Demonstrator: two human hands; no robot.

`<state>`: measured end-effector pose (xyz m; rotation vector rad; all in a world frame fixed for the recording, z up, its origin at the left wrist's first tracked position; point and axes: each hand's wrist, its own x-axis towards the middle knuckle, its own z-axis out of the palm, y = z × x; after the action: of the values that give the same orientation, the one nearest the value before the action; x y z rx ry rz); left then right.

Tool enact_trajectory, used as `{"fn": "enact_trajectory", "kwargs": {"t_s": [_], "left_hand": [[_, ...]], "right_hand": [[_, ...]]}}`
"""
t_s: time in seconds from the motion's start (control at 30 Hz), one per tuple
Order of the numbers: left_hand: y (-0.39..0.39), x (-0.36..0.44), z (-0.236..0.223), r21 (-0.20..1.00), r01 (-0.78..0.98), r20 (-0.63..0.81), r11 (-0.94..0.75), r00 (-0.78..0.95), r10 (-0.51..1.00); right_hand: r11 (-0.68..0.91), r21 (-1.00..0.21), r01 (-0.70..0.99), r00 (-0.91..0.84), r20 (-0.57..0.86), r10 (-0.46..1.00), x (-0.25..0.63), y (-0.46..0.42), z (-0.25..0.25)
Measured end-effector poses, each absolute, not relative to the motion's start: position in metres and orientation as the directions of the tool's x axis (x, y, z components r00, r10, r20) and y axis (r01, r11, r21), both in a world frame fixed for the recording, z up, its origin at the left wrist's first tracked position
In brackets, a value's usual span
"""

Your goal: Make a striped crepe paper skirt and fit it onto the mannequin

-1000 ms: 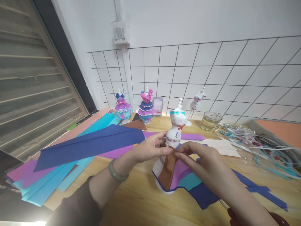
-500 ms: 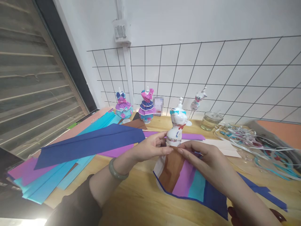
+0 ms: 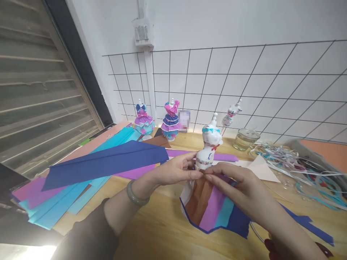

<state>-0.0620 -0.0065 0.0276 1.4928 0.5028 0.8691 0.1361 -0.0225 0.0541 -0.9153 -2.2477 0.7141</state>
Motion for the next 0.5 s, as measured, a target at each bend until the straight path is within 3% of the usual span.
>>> {"fn": "enact_trajectory", "kwargs": {"t_s": [0.5], "left_hand": [[-0.0082, -0.0615, 0.0287, 0.973, -0.214, 0.195, -0.081, 0.594, 0.780]], "right_hand": [[0.541, -0.671, 0.508, -0.470, 0.310, 0.826, 0.1360, -0.0218, 0.0496]]}}
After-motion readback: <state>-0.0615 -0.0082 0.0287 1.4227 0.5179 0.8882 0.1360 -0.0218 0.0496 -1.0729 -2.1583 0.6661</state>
